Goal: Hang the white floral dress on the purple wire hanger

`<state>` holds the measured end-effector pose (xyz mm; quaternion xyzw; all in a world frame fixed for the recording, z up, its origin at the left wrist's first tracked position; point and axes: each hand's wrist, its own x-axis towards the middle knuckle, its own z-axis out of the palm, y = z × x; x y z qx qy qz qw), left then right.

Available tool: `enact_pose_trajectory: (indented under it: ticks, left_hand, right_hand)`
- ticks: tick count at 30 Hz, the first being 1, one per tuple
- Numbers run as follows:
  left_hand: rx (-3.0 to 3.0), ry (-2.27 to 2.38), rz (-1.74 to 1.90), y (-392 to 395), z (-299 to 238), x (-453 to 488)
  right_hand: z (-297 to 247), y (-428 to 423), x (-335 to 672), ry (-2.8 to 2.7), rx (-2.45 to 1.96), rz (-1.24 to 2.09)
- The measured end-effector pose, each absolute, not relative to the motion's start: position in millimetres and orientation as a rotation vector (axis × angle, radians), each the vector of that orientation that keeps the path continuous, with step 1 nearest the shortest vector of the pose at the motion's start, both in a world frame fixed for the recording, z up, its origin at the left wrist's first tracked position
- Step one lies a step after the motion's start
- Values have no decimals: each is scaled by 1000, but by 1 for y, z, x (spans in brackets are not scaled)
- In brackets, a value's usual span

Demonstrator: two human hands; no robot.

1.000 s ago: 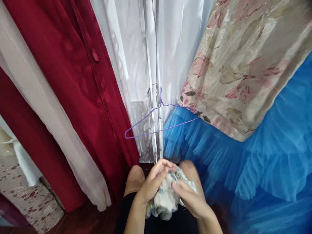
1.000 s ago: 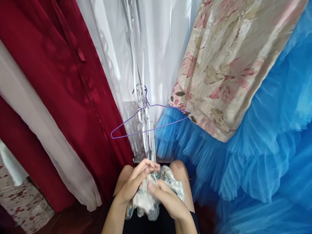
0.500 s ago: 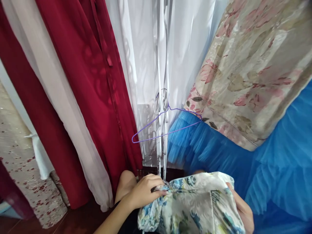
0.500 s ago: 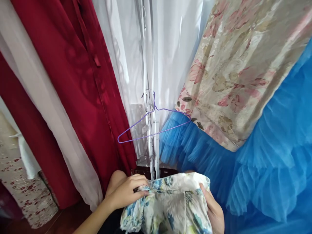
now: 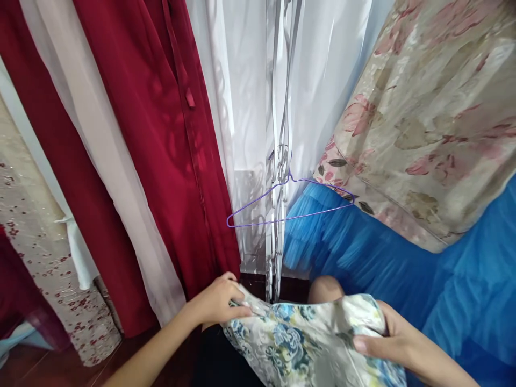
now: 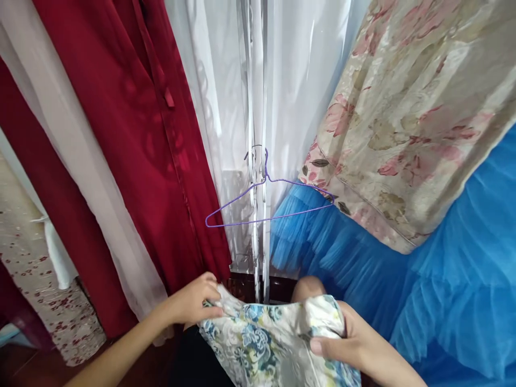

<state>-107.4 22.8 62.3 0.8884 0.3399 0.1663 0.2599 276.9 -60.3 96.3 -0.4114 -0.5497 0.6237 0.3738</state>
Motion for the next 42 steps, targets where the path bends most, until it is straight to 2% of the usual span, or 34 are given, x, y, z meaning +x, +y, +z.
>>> enact_pose_trajectory:
  ticks: [5,12,17,23,30,34,37,39,42]
  left_hand:
    - [2693,1275,434,62,107,-138]
    - [2642,1564,736,86,165,-140]
    - [2627,1488,893,105,178,-137]
    - [2646,1300,1142,107,193,-105]
    - [2572,1325,1355,105,205,-49]
    - [2499,1337,1413,107,203,-39]
    - [2499,1309,1407,108,203,-41]
    - [2498,1327,1427,111,203,-49]
    - [2382,1454,1592,121,201,-71]
  right_hand:
    - [128,-16,273,-1819,-1113,1222]
    - [149,66,287,-1744,-1184,654]
    - [146,107,268,-1862,-1264,393]
    - [141,92,243,-1991,-1408,183]
    - [135,55,265,-2107,-1294,213]
    - [137,56,301,-1683,-1202,97]
    - [153,65,324,-1552,-1315,96]
    - [166,66,333,-1642,-1364,237]
    - [182,53,336,-1676,-1305,706]
